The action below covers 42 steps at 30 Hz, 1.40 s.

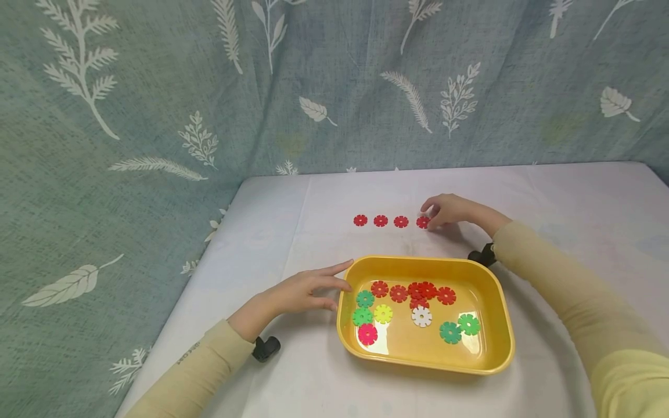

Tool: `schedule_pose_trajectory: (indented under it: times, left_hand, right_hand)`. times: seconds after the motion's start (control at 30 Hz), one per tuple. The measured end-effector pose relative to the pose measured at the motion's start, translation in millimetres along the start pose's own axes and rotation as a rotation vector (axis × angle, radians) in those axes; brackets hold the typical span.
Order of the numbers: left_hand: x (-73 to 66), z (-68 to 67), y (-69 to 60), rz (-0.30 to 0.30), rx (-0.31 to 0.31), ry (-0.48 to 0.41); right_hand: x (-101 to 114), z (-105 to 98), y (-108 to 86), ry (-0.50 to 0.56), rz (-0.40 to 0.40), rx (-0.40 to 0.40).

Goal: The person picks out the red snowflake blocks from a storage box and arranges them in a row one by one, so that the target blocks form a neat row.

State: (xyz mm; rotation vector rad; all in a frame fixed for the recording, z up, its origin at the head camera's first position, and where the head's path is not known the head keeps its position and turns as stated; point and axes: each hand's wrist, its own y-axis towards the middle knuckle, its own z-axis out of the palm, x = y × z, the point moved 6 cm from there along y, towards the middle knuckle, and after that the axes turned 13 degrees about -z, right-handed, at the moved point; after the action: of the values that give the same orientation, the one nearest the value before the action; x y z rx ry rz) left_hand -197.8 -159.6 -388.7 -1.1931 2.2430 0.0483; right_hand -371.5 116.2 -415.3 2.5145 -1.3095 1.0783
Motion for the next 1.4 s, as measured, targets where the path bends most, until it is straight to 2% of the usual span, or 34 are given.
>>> schedule_pose_trajectory:
  times: [0.33, 0.67, 1.0, 1.4]
  left_hand:
    - [1.1, 1.0, 0.8, -0.008, 0.005, 0.005]
    - [0.4, 0.1, 0.2, -0.010, 0.004, -0.001]
    - [2.1, 0.5, 1.0, -0.019, -0.001, -0.008]
    - [1.2, 0.5, 1.2, -0.012, -0.009, 0.020]
  right_hand:
    - [8, -25, -19.9, 0.046, -0.020, -0.067]
    - [54, -35, -56.6, 0.099, -0.073, -0.125]
    - [106, -20, -81.2, 0.112, -0.183, -0.056]
    - [133, 13, -90.2, 0.148, -0.235, 0.019]
